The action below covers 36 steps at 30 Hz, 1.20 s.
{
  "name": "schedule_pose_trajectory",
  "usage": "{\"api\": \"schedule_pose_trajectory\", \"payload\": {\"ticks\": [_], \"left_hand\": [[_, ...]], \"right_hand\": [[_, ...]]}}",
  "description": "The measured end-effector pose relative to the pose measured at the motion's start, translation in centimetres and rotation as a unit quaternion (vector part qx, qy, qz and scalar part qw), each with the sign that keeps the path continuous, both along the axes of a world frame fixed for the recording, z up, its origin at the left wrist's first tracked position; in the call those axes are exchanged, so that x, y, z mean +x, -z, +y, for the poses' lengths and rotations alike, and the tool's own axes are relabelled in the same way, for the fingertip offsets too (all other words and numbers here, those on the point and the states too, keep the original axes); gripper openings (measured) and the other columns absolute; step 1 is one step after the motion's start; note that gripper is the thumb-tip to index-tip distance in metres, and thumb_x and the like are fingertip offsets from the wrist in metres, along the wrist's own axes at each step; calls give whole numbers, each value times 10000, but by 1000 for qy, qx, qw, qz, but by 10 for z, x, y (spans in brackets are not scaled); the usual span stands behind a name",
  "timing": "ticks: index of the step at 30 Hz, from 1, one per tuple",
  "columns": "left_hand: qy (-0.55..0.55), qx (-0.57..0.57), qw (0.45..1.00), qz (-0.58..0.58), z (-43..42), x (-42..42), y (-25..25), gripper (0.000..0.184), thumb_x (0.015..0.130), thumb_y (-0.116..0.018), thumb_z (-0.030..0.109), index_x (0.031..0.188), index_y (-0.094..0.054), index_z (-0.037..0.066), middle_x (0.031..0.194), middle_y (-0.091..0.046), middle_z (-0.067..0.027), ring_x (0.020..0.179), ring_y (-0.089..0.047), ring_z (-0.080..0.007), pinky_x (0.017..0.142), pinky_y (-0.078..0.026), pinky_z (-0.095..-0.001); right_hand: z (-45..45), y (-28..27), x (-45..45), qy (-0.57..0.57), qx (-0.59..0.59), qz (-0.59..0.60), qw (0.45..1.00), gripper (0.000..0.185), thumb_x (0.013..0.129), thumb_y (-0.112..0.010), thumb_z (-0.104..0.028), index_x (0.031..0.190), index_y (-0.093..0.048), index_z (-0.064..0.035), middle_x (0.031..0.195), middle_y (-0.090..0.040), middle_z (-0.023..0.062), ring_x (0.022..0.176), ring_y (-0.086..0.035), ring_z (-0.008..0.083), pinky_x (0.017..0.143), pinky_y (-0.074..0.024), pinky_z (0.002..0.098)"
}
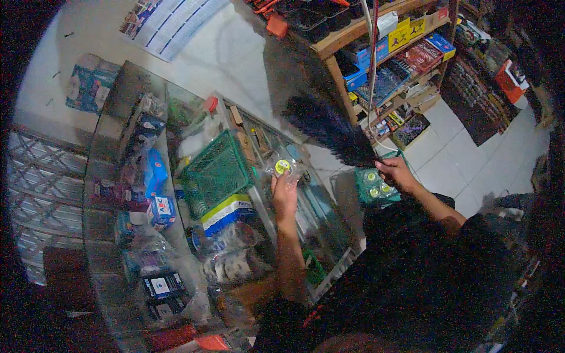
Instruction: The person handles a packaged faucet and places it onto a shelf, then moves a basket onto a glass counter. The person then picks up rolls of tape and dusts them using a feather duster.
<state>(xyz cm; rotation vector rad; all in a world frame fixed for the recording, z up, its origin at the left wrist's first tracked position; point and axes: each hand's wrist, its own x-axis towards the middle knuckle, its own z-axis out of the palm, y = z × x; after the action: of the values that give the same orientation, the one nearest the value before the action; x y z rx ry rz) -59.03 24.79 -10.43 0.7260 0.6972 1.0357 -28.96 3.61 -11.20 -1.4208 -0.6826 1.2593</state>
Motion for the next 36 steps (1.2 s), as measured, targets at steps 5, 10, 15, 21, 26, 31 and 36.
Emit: {"api": "schedule_pose_trajectory", "payload": {"ticks": [5, 10, 15, 21, 26, 31, 36], "left_hand": [[4, 36, 998, 54, -7, 3, -10, 434, 878, -585, 79, 1290, -450, 73, 1266, -505, -108, 1149, -506, -256, 968, -434, -412], [7, 136, 989, 57, -13, 7, -14, 477, 870, -604, 66, 1310, -419, 50, 1256, -523, -103, 1129, -520, -239, 972, -416, -398], [-38, 71, 995, 67, -6, 4, -11, 449, 870, -632, 99, 1280, -454, 56, 1231, -535, -138, 1090, -555, -278, 952, -447, -399], [-48, 23, 997, 48, -11, 10, -19, 479, 844, -653, 65, 1277, -454, 12, 1199, -557, -111, 1060, -554, -210, 914, -443, -359], [-70, 97, 981, 149, -9, 4, -8, 438, 809, -667, 15, 1216, -504, 8, 1141, -585, -96, 1002, -577, -198, 890, -451, -327], [-133, 213, 906, 342, -18, 13, -21, 407, 739, -768, 45, 1096, -580, -4, 1000, -627, -79, 920, -590, -172, 821, -474, -306], [-147, 242, 867, 410, -16, 17, -27, 379, 725, -794, 63, 1039, -591, -6, 985, -631, -83, 901, -599, -172, 815, -479, -308]], "right_hand": [[-2, -9, -6, -66, 39, -65, 995, 432, 901, -623, -365, 584, -538, -84, 517, -450, -47, 461, -380, 65, 443, -283, 267], [3, 14, -10, -57, 50, -171, 982, 422, 892, -630, -378, 614, -578, -64, 532, -472, -42, 476, -398, 68, 454, -304, 264], [6, 26, -1, 73, -34, -121, 989, 440, 883, -631, -413, 618, -583, -65, 531, -470, -37, 458, -391, 68, 438, -302, 267], [-4, -2, -5, 17, 17, -87, 996, 448, 902, -615, -404, 593, -543, -87, 518, -435, -50, 453, -365, 59, 432, -282, 265], [-1, -5, -9, -133, 26, -106, 985, 439, 896, -633, -375, 580, -526, -91, 504, -399, -55, 458, -341, 67, 439, -265, 292], [-5, 10, -9, -61, -39, -128, 989, 422, 888, -644, -373, 606, -565, -69, 504, -427, -40, 468, -377, 74, 446, -299, 298], [-7, 3, 2, -62, -11, -95, 993, 386, 890, -643, -371, 657, -630, -64, 526, -494, -25, 481, -424, 73, 461, -349, 283]]}}
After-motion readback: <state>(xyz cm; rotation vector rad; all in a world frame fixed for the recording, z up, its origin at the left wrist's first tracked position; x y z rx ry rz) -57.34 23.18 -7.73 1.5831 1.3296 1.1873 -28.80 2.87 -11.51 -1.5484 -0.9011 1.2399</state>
